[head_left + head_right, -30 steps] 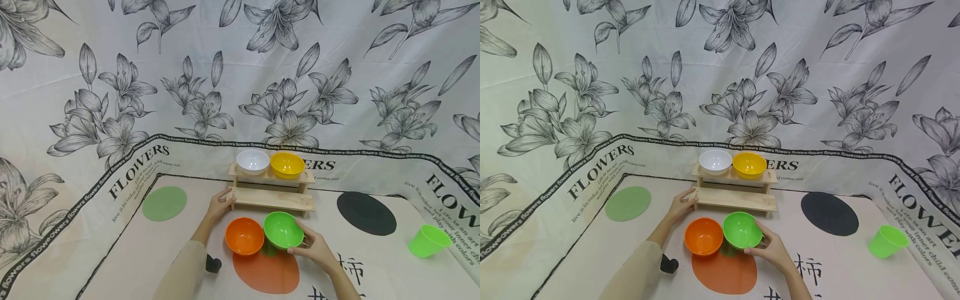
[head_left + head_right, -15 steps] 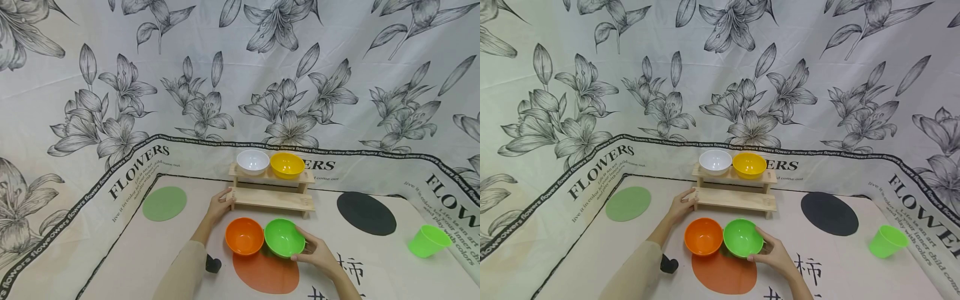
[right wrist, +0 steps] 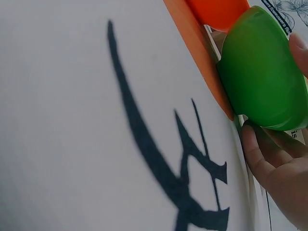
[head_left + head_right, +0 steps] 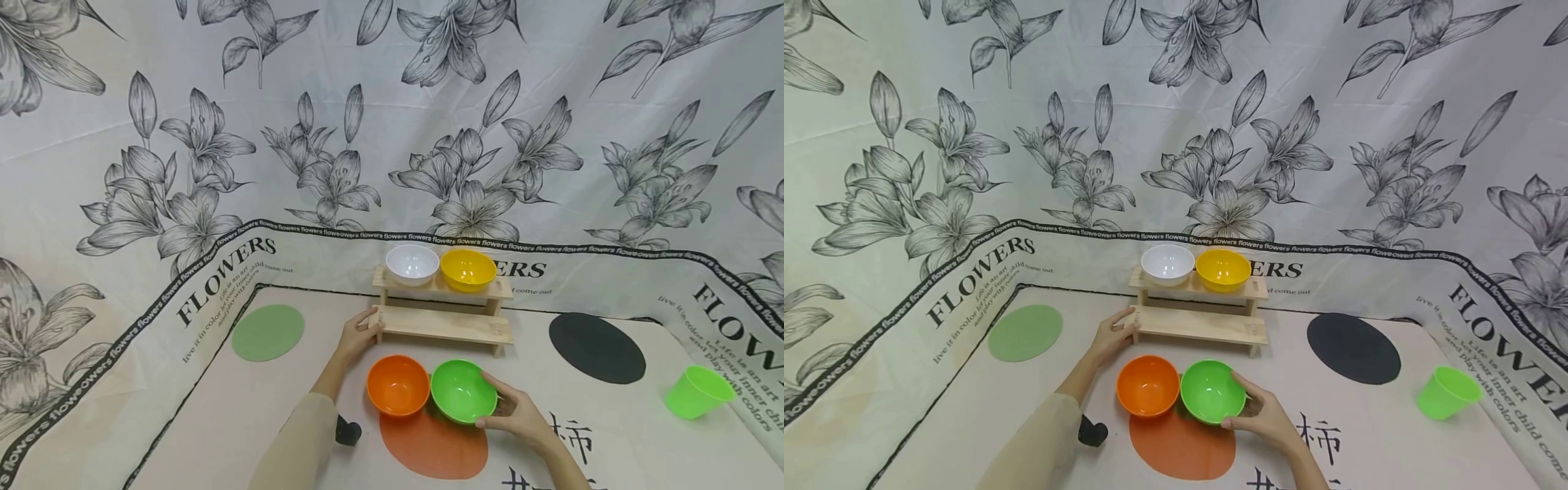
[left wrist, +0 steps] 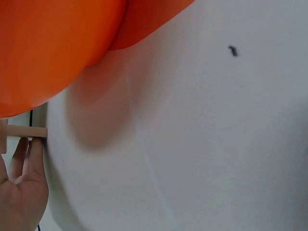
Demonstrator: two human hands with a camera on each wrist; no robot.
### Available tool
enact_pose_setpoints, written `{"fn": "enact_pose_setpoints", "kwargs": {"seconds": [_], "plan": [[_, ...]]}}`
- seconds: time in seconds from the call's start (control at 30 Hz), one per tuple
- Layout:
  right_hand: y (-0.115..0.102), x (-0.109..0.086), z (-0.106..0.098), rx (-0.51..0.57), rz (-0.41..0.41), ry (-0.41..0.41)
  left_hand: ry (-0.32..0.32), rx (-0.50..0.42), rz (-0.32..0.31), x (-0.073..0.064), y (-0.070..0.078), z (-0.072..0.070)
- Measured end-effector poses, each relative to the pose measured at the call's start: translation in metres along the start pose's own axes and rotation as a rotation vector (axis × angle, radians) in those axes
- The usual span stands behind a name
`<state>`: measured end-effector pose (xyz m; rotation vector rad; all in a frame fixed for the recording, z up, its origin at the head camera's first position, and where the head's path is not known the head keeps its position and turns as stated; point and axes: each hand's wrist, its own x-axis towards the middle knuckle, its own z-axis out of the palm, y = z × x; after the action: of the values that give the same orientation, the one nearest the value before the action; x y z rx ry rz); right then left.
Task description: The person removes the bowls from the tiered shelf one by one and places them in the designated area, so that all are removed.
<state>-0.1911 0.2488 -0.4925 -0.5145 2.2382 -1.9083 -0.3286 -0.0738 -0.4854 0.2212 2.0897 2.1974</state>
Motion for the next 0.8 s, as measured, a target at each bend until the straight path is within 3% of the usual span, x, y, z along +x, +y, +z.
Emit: {"fn": "enact_pose_setpoints", "kwargs": {"seconds": [0.17, 0.4, 0.6, 0.8], "plan": [[0.0, 0.001, 0.002, 0.001, -0.041, -0.029, 0.032, 0.019, 0.008, 0.006, -0.01, 0.0], [-0.001, 0.003, -0.001, 0.004, -0.023, -0.036, 0.064, 0.052, -0.003, 0.016, -0.026, -0.001], [-0.011, 0.009, -0.017, -0.102, -0.018, 0.069, 0.061, 0.038, -0.006, 0.017, -0.028, -0.001], [-0.029, 0.027, -0.039, -0.205, -0.071, 0.154, 0.051, 0.027, 0.004, 0.015, -0.025, -0.002]]}}
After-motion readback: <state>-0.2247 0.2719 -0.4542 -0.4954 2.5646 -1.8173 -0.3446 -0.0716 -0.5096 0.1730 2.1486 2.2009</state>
